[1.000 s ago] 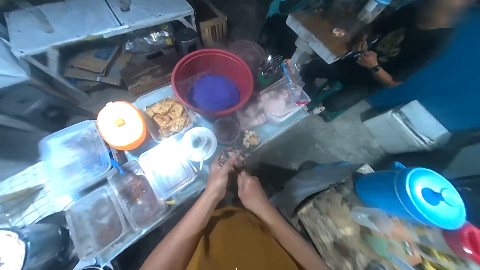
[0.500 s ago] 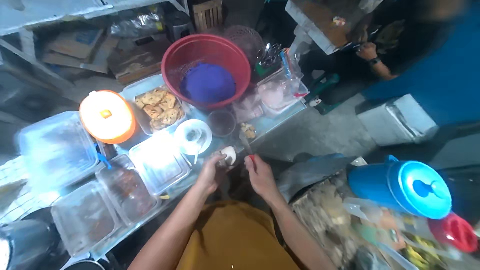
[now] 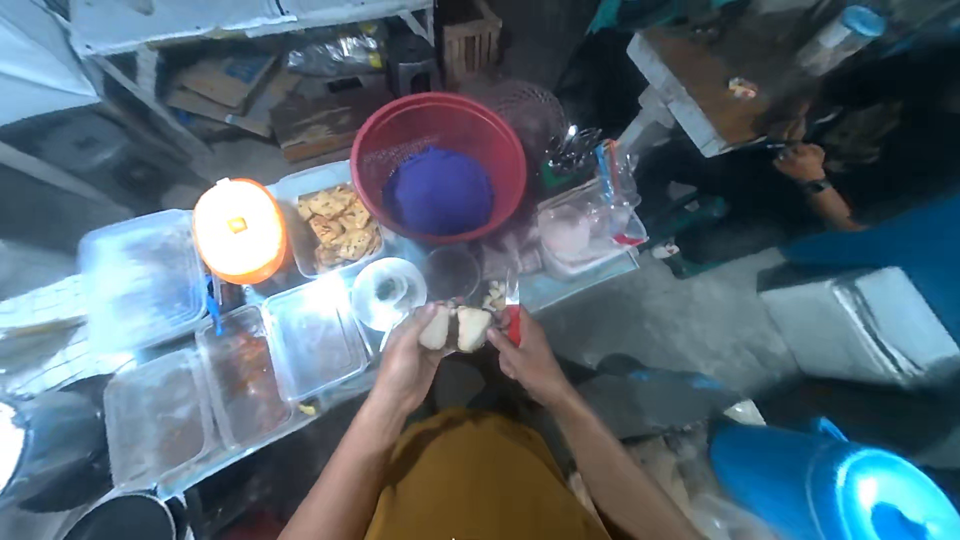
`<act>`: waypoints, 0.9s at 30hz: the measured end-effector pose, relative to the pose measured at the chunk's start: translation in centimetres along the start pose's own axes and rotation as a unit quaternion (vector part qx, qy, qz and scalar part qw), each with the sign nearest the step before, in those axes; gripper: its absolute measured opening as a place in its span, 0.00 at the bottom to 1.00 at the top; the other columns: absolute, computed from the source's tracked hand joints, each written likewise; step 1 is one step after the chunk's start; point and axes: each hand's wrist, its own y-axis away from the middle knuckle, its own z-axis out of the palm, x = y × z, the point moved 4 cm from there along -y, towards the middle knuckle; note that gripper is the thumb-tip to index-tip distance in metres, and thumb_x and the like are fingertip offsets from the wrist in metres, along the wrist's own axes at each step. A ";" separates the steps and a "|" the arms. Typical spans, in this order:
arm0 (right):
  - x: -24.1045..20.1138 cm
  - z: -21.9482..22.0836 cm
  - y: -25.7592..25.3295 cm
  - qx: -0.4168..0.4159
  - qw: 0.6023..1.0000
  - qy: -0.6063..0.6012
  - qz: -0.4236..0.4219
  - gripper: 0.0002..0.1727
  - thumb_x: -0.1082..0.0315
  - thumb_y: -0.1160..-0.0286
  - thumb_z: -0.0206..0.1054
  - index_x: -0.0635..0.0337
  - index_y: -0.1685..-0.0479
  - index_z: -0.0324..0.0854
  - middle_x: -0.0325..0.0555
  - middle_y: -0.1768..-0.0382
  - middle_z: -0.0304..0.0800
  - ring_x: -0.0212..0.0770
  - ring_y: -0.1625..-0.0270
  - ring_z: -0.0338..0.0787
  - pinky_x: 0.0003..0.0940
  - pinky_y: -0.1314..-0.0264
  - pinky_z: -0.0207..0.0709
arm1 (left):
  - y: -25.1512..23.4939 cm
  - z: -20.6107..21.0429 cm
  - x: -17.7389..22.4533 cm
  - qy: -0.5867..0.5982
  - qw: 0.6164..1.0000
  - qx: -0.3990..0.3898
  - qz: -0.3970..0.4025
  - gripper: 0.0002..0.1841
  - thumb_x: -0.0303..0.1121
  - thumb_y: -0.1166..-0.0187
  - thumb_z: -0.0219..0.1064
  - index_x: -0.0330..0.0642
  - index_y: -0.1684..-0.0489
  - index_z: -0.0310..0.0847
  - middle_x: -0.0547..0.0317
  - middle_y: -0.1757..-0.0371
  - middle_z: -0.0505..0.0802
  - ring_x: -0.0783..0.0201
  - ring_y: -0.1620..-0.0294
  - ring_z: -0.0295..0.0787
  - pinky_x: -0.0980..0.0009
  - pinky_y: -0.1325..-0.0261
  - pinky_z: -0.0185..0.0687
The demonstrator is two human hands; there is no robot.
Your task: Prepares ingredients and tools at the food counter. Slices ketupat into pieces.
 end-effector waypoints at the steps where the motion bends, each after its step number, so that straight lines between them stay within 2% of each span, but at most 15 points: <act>1: -0.2 -0.5 -0.5 -0.007 1.000 -0.007 0.000 0.26 0.63 0.18 0.68 0.62 0.26 0.67 0.47 0.50 0.85 0.32 0.81 0.77 0.28 0.81 0.76 | -0.6 0.5 -0.6 0.021 0.999 0.031 0.011 0.24 0.44 0.06 0.49 0.31 0.32 0.76 0.40 0.39 0.90 0.52 0.42 0.91 0.57 0.38 0.89; 3: -0.4 -1.7 -1.3 -0.008 1.000 -0.011 -0.005 0.25 0.63 0.17 0.67 0.62 0.26 0.67 0.47 0.49 0.86 0.33 0.80 0.78 0.28 0.82 0.77 | -1.4 1.6 -2.0 0.074 0.996 0.043 0.022 0.30 0.51 0.05 0.42 0.33 0.27 0.73 0.40 0.38 0.89 0.51 0.40 0.90 0.56 0.37 0.88; 5: -0.5 -3.0 -2.1 -0.006 1.000 -0.013 -0.007 0.23 0.63 0.16 0.66 0.62 0.28 0.68 0.46 0.52 0.84 0.33 0.80 0.77 0.28 0.82 0.76 | -1.7 2.7 -3.0 0.164 0.986 0.019 0.032 0.34 0.56 0.07 0.36 0.35 0.22 0.67 0.35 0.32 0.85 0.43 0.35 0.86 0.45 0.33 0.84; 7: -1.1 -4.4 -2.6 -0.019 1.000 -0.020 -0.011 0.20 0.63 0.16 0.66 0.62 0.32 0.69 0.46 0.55 0.83 0.33 0.81 0.76 0.29 0.83 0.75 | -1.9 3.5 -3.8 0.250 0.968 0.007 0.030 0.37 0.60 0.15 0.33 0.41 0.21 0.64 0.35 0.27 0.81 0.40 0.29 0.81 0.37 0.31 0.77; 10: -2.3 -6.3 -3.1 -0.049 0.998 -0.012 -0.027 0.20 0.62 0.16 0.66 0.62 0.33 0.70 0.46 0.54 0.84 0.33 0.81 0.76 0.29 0.83 0.76 | -2.3 4.8 -4.6 0.312 0.948 -0.016 0.067 0.34 0.54 0.18 0.34 0.41 0.23 0.68 0.38 0.26 0.81 0.42 0.29 0.82 0.42 0.32 0.80; 12: -3.1 -7.2 -3.3 -0.067 0.997 -0.006 -0.034 0.19 0.61 0.16 0.66 0.61 0.35 0.70 0.45 0.57 0.83 0.34 0.82 0.76 0.29 0.83 0.76 | -2.7 5.7 -5.2 0.323 0.939 -0.020 0.116 0.28 0.47 0.15 0.38 0.41 0.27 0.72 0.39 0.28 0.84 0.44 0.31 0.84 0.44 0.33 0.82; 13: -3.5 -7.4 -3.3 -0.076 0.996 -0.002 -0.038 0.20 0.61 0.16 0.67 0.61 0.35 0.70 0.45 0.57 0.83 0.34 0.82 0.76 0.29 0.83 0.76 | -3.1 6.2 -5.7 0.321 0.937 -0.017 0.140 0.28 0.49 0.11 0.38 0.41 0.26 0.71 0.40 0.28 0.84 0.44 0.30 0.84 0.45 0.33 0.82; 15: -4.0 -7.7 -3.4 -0.087 0.995 0.005 -0.055 0.22 0.59 0.18 0.69 0.61 0.35 0.71 0.45 0.59 0.84 0.34 0.82 0.76 0.30 0.83 0.76 | -3.9 7.3 -6.4 0.314 0.934 -0.007 0.168 0.36 0.62 0.09 0.33 0.41 0.21 0.66 0.38 0.25 0.82 0.42 0.27 0.82 0.42 0.29 0.80; 17: -4.0 -7.8 -3.8 -0.084 0.992 0.042 -0.079 0.22 0.57 0.20 0.71 0.62 0.38 0.72 0.44 0.63 0.84 0.34 0.81 0.77 0.31 0.81 0.77 | -4.8 8.5 -7.1 0.310 0.939 0.013 0.146 0.46 0.73 0.17 0.28 0.45 0.16 0.63 0.37 0.22 0.79 0.40 0.25 0.80 0.42 0.30 0.80; 18: -3.9 -8.0 -4.1 -0.079 0.989 0.085 -0.094 0.24 0.56 0.21 0.72 0.63 0.37 0.73 0.44 0.63 0.85 0.33 0.77 0.81 0.31 0.77 0.80 | -5.2 9.1 -7.4 0.312 0.941 0.025 0.126 0.50 0.77 0.21 0.26 0.47 0.16 0.63 0.35 0.23 0.81 0.39 0.25 0.80 0.41 0.31 0.82; 21: -3.5 -9.1 -5.2 -0.070 0.954 0.247 -0.154 0.28 0.50 0.20 0.70 0.66 0.37 0.76 0.47 0.57 0.89 0.36 0.58 0.90 0.35 0.51 0.87 | -6.2 9.9 -8.3 0.316 0.942 0.063 0.095 0.51 0.80 0.24 0.25 0.49 0.18 0.67 0.35 0.29 0.85 0.39 0.32 0.86 0.41 0.40 0.86; 22: -3.3 -9.7 -5.3 -0.064 0.935 0.298 -0.180 0.29 0.48 0.18 0.67 0.68 0.36 0.76 0.48 0.55 0.90 0.38 0.55 0.91 0.37 0.47 0.88 | -6.6 9.8 -8.6 0.311 0.942 0.081 0.097 0.50 0.79 0.23 0.26 0.48 0.19 0.67 0.35 0.31 0.86 0.38 0.33 0.87 0.40 0.40 0.85; 23: -3.2 -10.2 -5.3 -0.058 0.915 0.344 -0.202 0.29 0.48 0.15 0.63 0.69 0.36 0.77 0.51 0.56 0.90 0.42 0.56 0.92 0.42 0.49 0.89 | -6.9 9.6 -8.9 0.296 0.943 0.102 0.110 0.49 0.77 0.21 0.25 0.47 0.21 0.68 0.35 0.35 0.88 0.38 0.36 0.88 0.39 0.42 0.86; 25: -2.6 -11.1 -4.7 -0.058 0.876 0.426 -0.221 0.26 0.50 0.08 0.52 0.67 0.38 0.79 0.53 0.64 0.91 0.50 0.63 0.93 0.49 0.59 0.88 | -7.6 9.1 -9.5 0.251 0.944 0.147 0.154 0.44 0.72 0.15 0.25 0.46 0.23 0.69 0.37 0.41 0.90 0.40 0.41 0.91 0.39 0.44 0.88; 27: -1.3 -11.5 -4.2 -0.070 0.832 0.488 -0.255 0.21 0.57 0.06 0.49 0.64 0.37 0.81 0.53 0.62 0.93 0.52 0.65 0.95 0.50 0.64 0.89 | -8.1 8.6 -10.4 0.211 0.941 0.184 0.191 0.41 0.67 0.12 0.25 0.44 0.24 0.69 0.38 0.42 0.90 0.42 0.43 0.90 0.41 0.44 0.88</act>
